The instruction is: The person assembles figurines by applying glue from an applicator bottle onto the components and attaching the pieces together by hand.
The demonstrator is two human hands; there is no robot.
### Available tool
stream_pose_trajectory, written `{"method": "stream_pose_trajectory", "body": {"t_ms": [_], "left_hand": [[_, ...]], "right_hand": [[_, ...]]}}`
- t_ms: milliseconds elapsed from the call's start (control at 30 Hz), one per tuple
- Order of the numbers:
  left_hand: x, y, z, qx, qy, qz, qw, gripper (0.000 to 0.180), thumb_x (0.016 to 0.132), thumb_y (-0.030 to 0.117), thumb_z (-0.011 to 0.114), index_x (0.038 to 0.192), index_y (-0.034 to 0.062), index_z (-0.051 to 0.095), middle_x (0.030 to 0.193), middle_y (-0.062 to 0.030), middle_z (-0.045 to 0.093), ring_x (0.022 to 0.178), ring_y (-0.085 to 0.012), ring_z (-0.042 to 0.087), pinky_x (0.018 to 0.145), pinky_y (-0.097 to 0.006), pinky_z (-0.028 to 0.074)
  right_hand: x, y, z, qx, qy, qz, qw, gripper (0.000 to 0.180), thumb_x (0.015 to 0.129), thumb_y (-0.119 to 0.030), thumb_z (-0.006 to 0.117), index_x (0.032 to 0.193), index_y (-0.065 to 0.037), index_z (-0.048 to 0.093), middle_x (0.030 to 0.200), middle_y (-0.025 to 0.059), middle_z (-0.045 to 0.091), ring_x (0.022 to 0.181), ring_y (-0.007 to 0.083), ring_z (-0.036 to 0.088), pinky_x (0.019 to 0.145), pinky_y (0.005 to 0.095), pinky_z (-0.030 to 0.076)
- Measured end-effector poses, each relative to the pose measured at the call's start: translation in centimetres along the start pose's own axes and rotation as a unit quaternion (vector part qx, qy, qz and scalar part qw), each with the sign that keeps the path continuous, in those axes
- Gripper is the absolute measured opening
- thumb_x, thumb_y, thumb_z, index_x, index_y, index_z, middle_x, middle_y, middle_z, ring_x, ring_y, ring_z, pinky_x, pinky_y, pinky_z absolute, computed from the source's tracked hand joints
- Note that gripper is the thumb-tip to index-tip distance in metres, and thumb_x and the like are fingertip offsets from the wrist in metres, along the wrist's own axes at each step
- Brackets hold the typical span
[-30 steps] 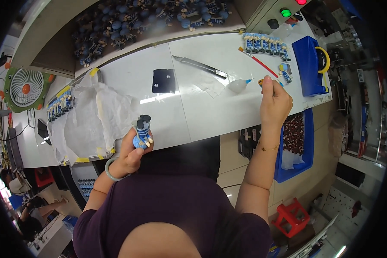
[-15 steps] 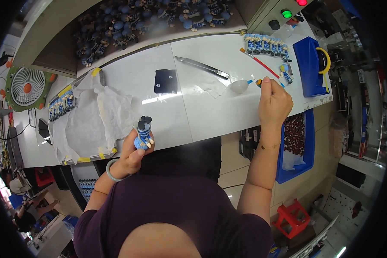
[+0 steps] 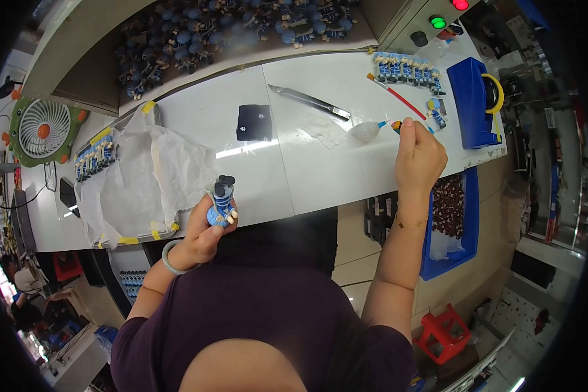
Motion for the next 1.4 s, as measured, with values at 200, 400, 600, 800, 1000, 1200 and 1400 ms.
{"method": "stream_pose_trajectory", "body": {"t_ms": [200, 400, 600, 800, 1000, 1200, 1400], "left_hand": [[0.1, 0.1, 0.0, 0.004, -0.005, -0.005, 1.0, 0.029, 0.075, 0.018, 0.046, 0.095, -0.0021, 0.045, 0.084, -0.0092, 0.059, 0.073, -0.0168, 0.055, 0.069, -0.027, 0.043], [0.0, 0.1, 0.0, -0.007, 0.002, 0.002, 1.0, 0.025, 0.075, 0.015, 0.046, 0.095, -0.0013, 0.045, 0.082, -0.0087, 0.058, 0.071, -0.0164, 0.054, 0.068, -0.027, 0.043], [-0.1, 0.2, -0.2, 0.032, 0.007, 0.003, 0.999, 0.024, 0.076, 0.015, 0.046, 0.093, -0.0016, 0.043, 0.075, -0.0094, 0.056, 0.064, -0.018, 0.052, 0.06, -0.029, 0.042], [0.3, 0.5, -0.1, 0.032, 0.012, 0.049, 0.998, 0.02, 0.076, 0.012, 0.047, 0.089, -0.0012, 0.039, 0.069, -0.0126, 0.053, 0.057, -0.023, 0.049, 0.056, -0.031, 0.04], [0.3, 0.7, 0.1, 0.073, 0.026, 0.048, 0.996, 0.02, 0.072, 0.009, 0.046, 0.088, -0.001, 0.04, 0.068, -0.0146, 0.052, 0.057, -0.0297, 0.05, 0.054, -0.034, 0.04], [0.6, 0.8, 0.1, 0.085, 0.037, 0.061, 0.994, 0.029, 0.071, 0.009, 0.047, 0.098, -0.0011, 0.042, 0.072, -0.0138, 0.055, 0.061, -0.0297, 0.054, 0.058, -0.034, 0.043], [0.9, 0.9, 0.1, 0.086, 0.034, 0.071, 0.993, 0.037, 0.073, 0.007, 0.047, 0.109, -0.0009, 0.04, 0.082, -0.0121, 0.057, 0.069, -0.025, 0.055, 0.065, -0.032, 0.044]], "right_hand": [[-0.1, -0.1, 0.2, 0.002, 0.0, 0.003, 1.0, 0.036, 0.086, -0.028, 0.047, 0.065, 0.0, 0.057, 0.053, 0.014, 0.049, 0.046, 0.0256, 0.045, 0.047, 0.0334, 0.035], [-0.1, 0.2, 0.4, -0.01, -0.013, 0.009, 1.0, 0.035, 0.085, -0.028, 0.048, 0.067, 0.0, 0.059, 0.055, 0.0147, 0.051, 0.047, 0.0256, 0.046, 0.047, 0.0336, 0.036], [0.0, 2.0, 1.8, 0.055, -0.039, 0.077, 0.995, 0.038, 0.088, -0.031, 0.044, 0.077, 0.0, 0.062, 0.065, 0.0143, 0.059, 0.057, 0.0271, 0.054, 0.055, 0.0319, 0.041], [-0.3, 6.2, 4.7, -0.17, -0.12, 0.006, 0.978, 0.033, 0.088, -0.027, 0.044, 0.111, -0.006, 0.055, 0.111, 0.0118, 0.053, 0.101, 0.029, 0.049, 0.089, 0.0362, 0.036], [-2.6, 5.4, 4.2, 0.071, 0.02, -0.038, 0.997, 0.039, 0.078, -0.015, 0.055, 0.116, -0.008, 0.049, 0.117, 0.0124, 0.046, 0.099, 0.0244, 0.05, 0.083, 0.0329, 0.038], [-3.9, 1.8, 6.1, 0.122, -0.142, 0.061, 0.981, 0.047, 0.071, -0.015, 0.066, 0.113, -0.004, 0.048, 0.1, 0.0093, 0.055, 0.09, 0.0166, 0.051, 0.075, 0.0261, 0.039], [-3.8, 3.9, 7.6, 0.245, -0.103, 0.102, 0.959, 0.032, 0.078, -0.018, 0.065, 0.1, 0.0, 0.051, 0.088, 0.0073, 0.058, 0.081, 0.0141, 0.052, 0.074, 0.0244, 0.041]]}}
Point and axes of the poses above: each hand's wrist, its own x-axis towards the middle knuckle, its own z-axis out of the palm, y = z × x, the point moved 5 cm from there along x, towards the middle knuckle
